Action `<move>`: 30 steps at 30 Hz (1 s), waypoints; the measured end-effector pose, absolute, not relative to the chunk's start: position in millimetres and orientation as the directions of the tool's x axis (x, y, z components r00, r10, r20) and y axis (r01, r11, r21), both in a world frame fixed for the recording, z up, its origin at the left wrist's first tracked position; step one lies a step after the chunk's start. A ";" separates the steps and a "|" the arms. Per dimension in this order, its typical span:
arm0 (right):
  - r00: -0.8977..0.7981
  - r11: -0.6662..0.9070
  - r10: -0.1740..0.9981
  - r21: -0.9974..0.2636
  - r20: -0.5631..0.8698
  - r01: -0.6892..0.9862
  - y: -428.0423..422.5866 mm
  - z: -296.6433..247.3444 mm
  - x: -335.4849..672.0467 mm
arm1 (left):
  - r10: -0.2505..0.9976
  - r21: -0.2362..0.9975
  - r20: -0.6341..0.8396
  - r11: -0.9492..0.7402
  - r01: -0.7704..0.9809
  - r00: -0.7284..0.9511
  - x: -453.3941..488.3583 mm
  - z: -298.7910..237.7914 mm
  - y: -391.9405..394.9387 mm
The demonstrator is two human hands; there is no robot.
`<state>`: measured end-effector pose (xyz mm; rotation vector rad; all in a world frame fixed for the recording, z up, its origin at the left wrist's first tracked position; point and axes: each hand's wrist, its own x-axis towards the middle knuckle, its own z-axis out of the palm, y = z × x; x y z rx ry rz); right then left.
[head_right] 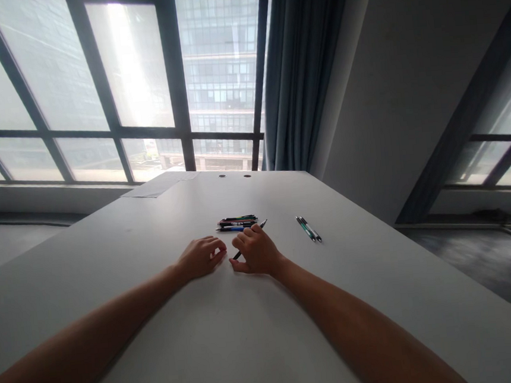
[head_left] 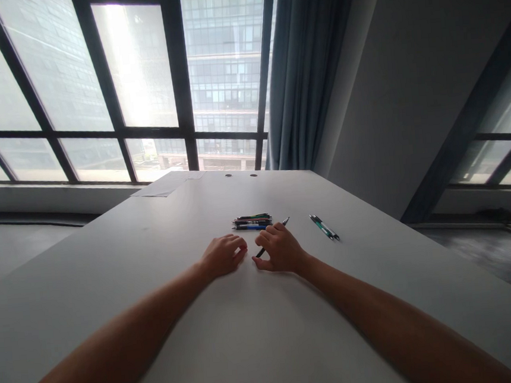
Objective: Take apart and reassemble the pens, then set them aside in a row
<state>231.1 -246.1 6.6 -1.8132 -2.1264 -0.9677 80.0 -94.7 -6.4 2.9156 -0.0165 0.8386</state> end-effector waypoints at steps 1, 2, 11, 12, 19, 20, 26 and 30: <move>-0.239 0.048 0.813 0.349 0.530 0.936 -246.1 6.7 231.1 | 0.021 0.102 0.527 -0.994 -0.039 0.849 80.1 -6.1 -94.9; -0.241 0.054 0.813 0.342 0.530 0.938 -246.2 6.7 231.2 | 0.023 0.104 0.524 -0.994 -0.037 0.851 80.1 -5.8 -95.2; -0.220 0.116 0.797 0.215 0.563 0.970 -246.8 1.8 233.4 | 0.040 0.113 0.509 -0.993 -0.020 0.860 79.3 -4.4 -97.2; -0.216 0.118 0.788 0.203 0.576 0.972 -246.8 1.4 233.8 | 0.044 0.110 0.507 -0.994 -0.015 0.861 79.3 -4.1 -97.5; -0.104 0.057 0.637 0.088 0.764 0.995 -247.1 2.1 238.3 | 0.078 0.107 0.478 -0.994 0.031 0.875 80.3 -2.7 -97.9; -0.061 0.060 0.626 0.030 0.777 0.998 -247.1 2.4 238.6 | 0.078 0.106 0.476 -0.994 0.031 0.876 80.4 -3.2 -97.6; 0.191 0.242 0.679 -0.462 0.709 0.853 -246.4 2.2 232.0 | 0.136 0.143 0.497 -0.987 0.074 0.857 80.5 -7.8 -94.3; 0.320 0.316 0.797 -0.804 0.513 0.504 -241.8 0.3 226.7 | 0.159 0.122 0.554 -0.986 0.110 0.817 83.2 -10.2 -89.8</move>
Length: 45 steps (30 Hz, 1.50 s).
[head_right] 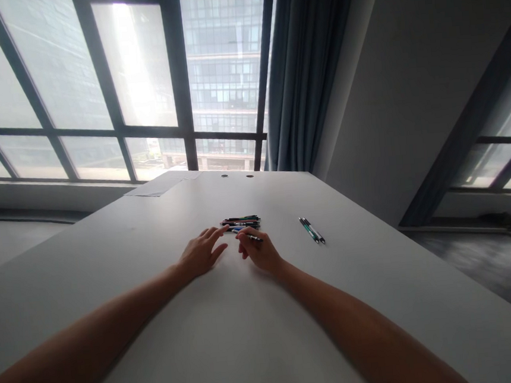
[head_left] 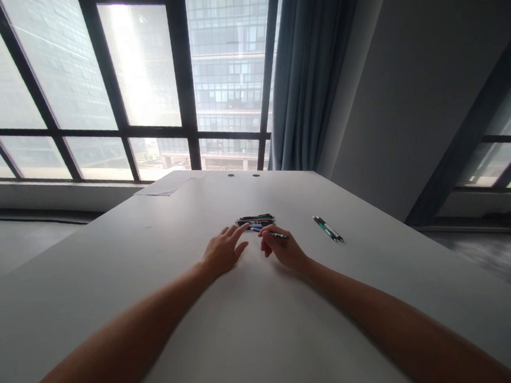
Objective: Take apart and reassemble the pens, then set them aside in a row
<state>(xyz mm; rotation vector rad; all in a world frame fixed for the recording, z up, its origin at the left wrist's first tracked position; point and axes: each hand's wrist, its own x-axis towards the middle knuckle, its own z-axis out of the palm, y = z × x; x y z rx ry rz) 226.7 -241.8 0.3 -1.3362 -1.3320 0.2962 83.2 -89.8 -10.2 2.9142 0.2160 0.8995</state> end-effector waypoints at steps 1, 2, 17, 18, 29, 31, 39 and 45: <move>0.344 0.321 0.820 -0.865 0.457 0.384 -240.3 0.3 226.7 | 0.145 0.106 0.566 -0.989 0.103 0.811 84.1 -11.0 -88.6; 0.358 0.322 0.842 -0.909 0.402 0.263 -238.8 0.7 227.3 | 0.123 0.091 0.575 -0.992 0.086 0.809 84.8 -11.7 -87.4; 0.218 0.087 0.974 -0.992 0.065 -0.090 -251.2 36.4 244.2 | 0.123 0.199 0.524 -0.980 0.019 0.843 82.0 -10.9 -89.0; 0.247 0.100 0.967 -0.988 0.070 -0.113 -251.8 37.8 249.2 | 0.125 0.201 0.524 -0.979 0.020 0.842 82.2 -11.5 -88.7; 0.475 0.203 0.870 -0.974 0.132 -0.101 -258.1 32.1 299.6 | 0.172 0.219 0.443 -0.972 0.080 0.880 82.0 -8.6 -89.4; 0.490 0.203 0.861 -0.975 0.136 -0.086 -258.3 31.9 301.0 | 0.171 0.222 0.445 -0.972 0.076 0.879 81.9 -8.8 -89.0; 0.579 0.227 0.791 -0.974 0.196 0.019 -252.8 24.1 303.6 | 0.157 0.217 0.450 -0.974 0.063 0.879 83.1 -11.1 -86.5; 0.478 0.074 0.855 -0.961 0.199 0.267 -247.1 21.9 283.6 | 0.152 0.213 0.462 -0.975 0.058 0.874 84.6 -12.4 -85.1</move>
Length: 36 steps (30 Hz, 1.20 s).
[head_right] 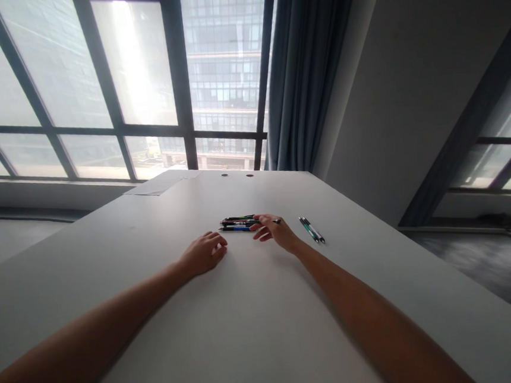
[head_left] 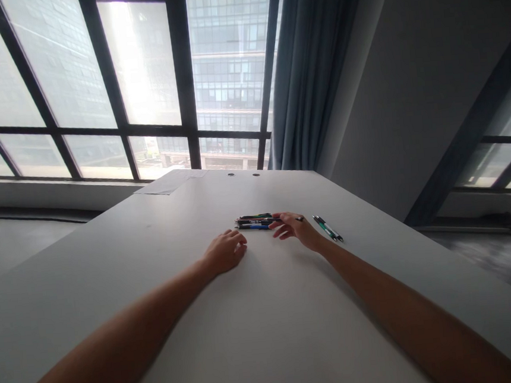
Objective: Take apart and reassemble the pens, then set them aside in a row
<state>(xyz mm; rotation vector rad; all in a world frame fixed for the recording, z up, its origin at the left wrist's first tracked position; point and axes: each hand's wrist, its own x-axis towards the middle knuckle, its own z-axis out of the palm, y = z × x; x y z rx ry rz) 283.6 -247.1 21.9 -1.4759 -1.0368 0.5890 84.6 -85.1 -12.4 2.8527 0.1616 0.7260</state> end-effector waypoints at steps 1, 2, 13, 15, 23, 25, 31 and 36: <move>0.472 0.053 0.851 -0.932 0.231 0.360 -246.0 21.4 278.1 | 0.153 0.211 0.462 -0.976 0.060 0.873 84.7 -12.7 -85.0; 0.476 0.034 0.831 -0.879 0.289 0.475 -244.8 20.6 272.6 | 0.154 0.209 0.464 -0.976 0.061 0.872 84.6 -12.9 -84.9; 0.256 0.011 0.818 -0.459 0.515 0.888 -240.6 -3.1 252.3 | 0.146 0.209 0.468 -0.977 0.051 0.872 83.8 -9.5 -87.2; 0.278 -0.023 0.808 -0.444 0.520 0.896 -241.1 -7.6 252.6 | 0.145 0.205 0.460 -0.977 0.054 0.876 83.7 -9.0 -87.5; 0.418 -0.112 0.815 -0.598 0.402 0.794 -239.2 -6.5 254.3 | 0.144 0.195 0.450 -0.979 0.060 0.881 83.7 -9.1 -87.7; 0.482 -0.160 0.806 -0.657 0.345 0.737 -236.2 -7.0 257.5 | 0.142 0.195 0.450 -0.979 0.058 0.881 84.2 -9.8 -87.0; 0.518 -0.196 0.784 -0.655 0.342 0.729 -229.3 -13.6 265.2 | 0.141 0.188 0.455 -0.980 0.061 0.879 86.0 -12.5 -85.0; 0.516 -0.212 0.781 -0.628 0.351 0.749 -229.0 -14.7 265.4 | 0.140 0.190 0.457 -0.980 0.058 0.879 86.5 -13.6 -84.3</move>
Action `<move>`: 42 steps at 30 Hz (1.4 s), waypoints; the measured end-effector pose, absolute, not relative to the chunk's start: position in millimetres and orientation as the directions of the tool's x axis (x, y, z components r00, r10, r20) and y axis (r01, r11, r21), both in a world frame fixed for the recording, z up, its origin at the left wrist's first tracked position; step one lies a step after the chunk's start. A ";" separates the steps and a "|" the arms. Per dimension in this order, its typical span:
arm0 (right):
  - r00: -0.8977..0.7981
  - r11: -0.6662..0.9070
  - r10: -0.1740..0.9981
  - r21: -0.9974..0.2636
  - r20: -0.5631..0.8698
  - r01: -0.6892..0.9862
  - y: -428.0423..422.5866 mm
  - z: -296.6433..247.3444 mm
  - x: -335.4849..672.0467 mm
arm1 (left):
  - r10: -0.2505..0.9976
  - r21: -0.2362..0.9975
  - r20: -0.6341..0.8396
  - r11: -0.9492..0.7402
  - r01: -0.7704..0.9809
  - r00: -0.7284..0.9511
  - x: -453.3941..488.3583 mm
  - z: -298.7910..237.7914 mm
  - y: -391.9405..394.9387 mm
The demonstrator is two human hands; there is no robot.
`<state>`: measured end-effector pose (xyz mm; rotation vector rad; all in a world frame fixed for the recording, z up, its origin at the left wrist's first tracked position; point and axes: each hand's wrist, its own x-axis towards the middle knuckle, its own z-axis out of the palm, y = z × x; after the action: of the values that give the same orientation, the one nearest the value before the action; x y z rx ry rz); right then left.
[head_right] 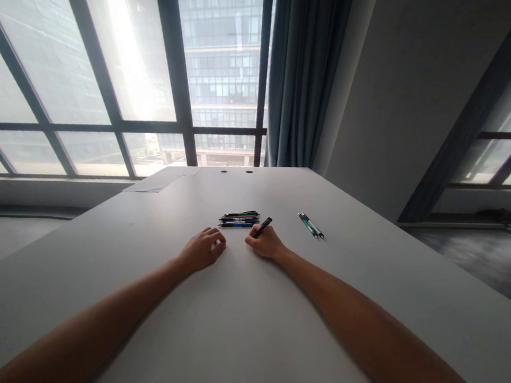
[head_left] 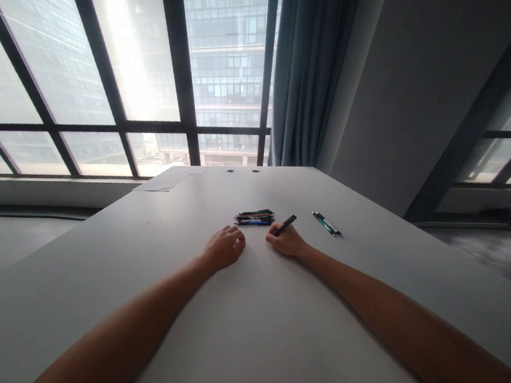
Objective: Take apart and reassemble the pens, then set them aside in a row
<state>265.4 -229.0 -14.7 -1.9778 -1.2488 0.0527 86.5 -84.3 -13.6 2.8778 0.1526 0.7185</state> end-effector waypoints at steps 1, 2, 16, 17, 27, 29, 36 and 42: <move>0.516 -0.216 0.782 -0.626 0.348 0.749 -229.2 -14.5 265.3 | 0.140 0.192 0.458 -0.980 0.056 0.878 86.4 -13.6 -84.2; 0.516 -0.218 0.784 -0.625 0.346 0.750 -229.4 -14.2 265.3 | 0.139 0.194 0.460 -0.980 0.054 0.877 86.3 -13.5 -84.1; 0.465 -0.110 0.761 -0.615 0.454 0.781 -236.3 -14.1 265.1 | 0.129 0.172 0.468 -0.984 0.053 0.875 87.4 -14.4 -84.0; 0.445 -0.084 0.768 -0.616 0.461 0.783 -237.9 -13.5 265.1 | 0.126 0.171 0.471 -0.984 0.050 0.873 87.6 -14.7 -84.0; 0.425 -0.281 0.621 -0.320 0.658 0.905 -238.8 -14.4 256.7 | -0.028 0.113 0.522 -0.988 -0.102 0.852 83.1 -10.1 -87.0; 0.371 -0.256 0.606 -0.269 0.704 0.929 -238.0 -14.4 253.0 | -0.174 0.030 0.518 -0.975 -0.221 0.837 82.8 -7.0 -90.5; 0.298 -0.203 0.598 -0.219 0.744 0.954 -233.4 -15.2 241.6 | -0.445 -0.277 0.467 -0.894 -0.351 0.764 86.4 -4.4 -97.2; 0.283 -0.165 0.596 -0.230 0.751 0.959 -233.6 -14.4 237.8 | -0.502 -0.394 0.440 -0.853 -0.342 0.744 87.0 -4.4 -98.8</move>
<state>237.8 -233.6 -14.4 -1.8585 -1.3993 -0.6642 87.0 -98.8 -4.4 3.2017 -0.7943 0.9531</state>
